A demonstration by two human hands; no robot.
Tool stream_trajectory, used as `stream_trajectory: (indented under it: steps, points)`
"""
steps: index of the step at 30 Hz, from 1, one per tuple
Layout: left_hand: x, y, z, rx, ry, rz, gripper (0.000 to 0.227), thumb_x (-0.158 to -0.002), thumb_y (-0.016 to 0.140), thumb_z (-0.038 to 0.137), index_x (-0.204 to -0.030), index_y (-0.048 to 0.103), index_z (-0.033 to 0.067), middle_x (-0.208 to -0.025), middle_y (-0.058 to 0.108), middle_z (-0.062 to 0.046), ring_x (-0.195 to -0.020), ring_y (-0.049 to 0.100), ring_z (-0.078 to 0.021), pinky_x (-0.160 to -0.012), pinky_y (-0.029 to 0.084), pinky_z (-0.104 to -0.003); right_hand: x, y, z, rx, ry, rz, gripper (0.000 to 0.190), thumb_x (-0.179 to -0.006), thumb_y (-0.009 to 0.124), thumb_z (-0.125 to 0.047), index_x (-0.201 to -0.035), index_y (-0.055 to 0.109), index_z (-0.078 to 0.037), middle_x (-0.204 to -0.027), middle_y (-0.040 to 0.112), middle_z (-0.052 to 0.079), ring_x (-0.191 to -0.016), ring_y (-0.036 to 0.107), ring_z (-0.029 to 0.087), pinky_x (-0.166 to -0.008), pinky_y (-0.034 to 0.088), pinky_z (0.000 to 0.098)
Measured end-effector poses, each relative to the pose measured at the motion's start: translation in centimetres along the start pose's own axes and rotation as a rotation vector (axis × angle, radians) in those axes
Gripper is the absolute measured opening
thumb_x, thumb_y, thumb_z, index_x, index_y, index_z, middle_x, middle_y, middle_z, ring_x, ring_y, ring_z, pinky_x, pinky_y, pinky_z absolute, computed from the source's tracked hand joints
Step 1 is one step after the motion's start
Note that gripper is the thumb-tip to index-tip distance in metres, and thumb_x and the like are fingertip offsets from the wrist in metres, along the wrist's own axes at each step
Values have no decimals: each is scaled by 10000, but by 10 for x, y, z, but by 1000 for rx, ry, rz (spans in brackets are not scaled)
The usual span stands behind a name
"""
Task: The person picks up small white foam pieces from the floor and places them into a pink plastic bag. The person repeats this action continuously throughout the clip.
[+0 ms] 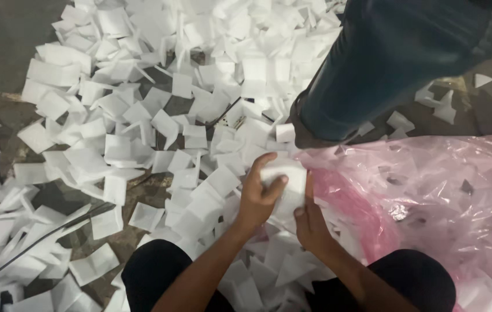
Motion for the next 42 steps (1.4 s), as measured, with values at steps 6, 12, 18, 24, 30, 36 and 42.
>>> stream_trajectory:
  steps: [6, 12, 18, 24, 30, 36, 42]
  points:
    - [38, -3, 6, -27, 223, 2, 462, -991, 670, 166, -1405, 531, 16, -1215, 649, -114, -1058, 639, -153, -901, 535, -286, 29, 1, 6, 318, -189, -61, 838, -963, 502, -172, -1597, 21, 87, -1101, 624, 284, -896, 627, 364, -790, 498, 432]
    - [63, -6, -15, -41, 37, -67, 513, -1018, 606, 194, -1491, 481, 39, -923, 599, -67, -745, 508, -120, -674, 445, -265, 23, -16, 0, -98, -26, 49, 883, -896, 581, -40, -1635, 100, 8, -1467, 449, 191, -1191, 592, 289, -893, 543, 375]
    - [78, 0, -41, -183, -60, -190, 497, -1031, 604, 241, -1497, 545, 77, -806, 625, -66, -757, 614, -145, -704, 515, -277, 16, -45, 0, -656, 204, 240, 798, -917, 656, -108, -1626, 292, -74, -1340, 590, 150, -1131, 620, 212, -936, 536, 339]
    - [62, -7, -34, -212, 183, -114, 566, -954, 708, 266, -1446, 483, 101, -1346, 512, -118, -1252, 515, -234, -951, 519, -393, 16, -42, -5, -678, 315, 108, 760, -933, 641, -162, -1622, 324, -99, -1272, 617, 128, -1120, 608, 200, -942, 512, 336]
    - [53, 13, -51, -6, 50, -161, 607, -977, 568, 220, -1542, 412, 62, -1598, 411, -123, -1426, 433, -264, -1106, 432, -413, 12, -38, -27, -758, 438, 102, 658, -975, 535, -194, -1606, 351, -159, -1198, 629, 116, -1048, 629, 202, -896, 538, 359]
    - [29, 27, -60, 51, 120, -132, 566, -1040, 470, 241, -1555, 395, 18, -1620, 428, -148, -1465, 428, -256, -1159, 373, -376, -4, -41, -41, -808, 449, 211, 578, -1008, 482, -176, -1582, 412, -154, -1180, 624, 135, -1002, 641, 228, -826, 562, 386]
    - [-19, 32, -47, 33, 184, -57, 553, -1073, 458, 291, -1536, 444, -12, -1543, 534, -170, -1407, 517, -272, -1166, 381, -357, -49, -47, -19, -896, 421, 315, 452, -1032, 501, -192, -1466, 466, -70, -1220, 644, 108, -1049, 673, 221, -872, 578, 388]
Point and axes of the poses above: each hand's wrist, its own x-axis away from the middle knuckle, its own y-axis out of the palm, z = x × y, the point moved 4 cm from there along -x, towards the middle knuckle
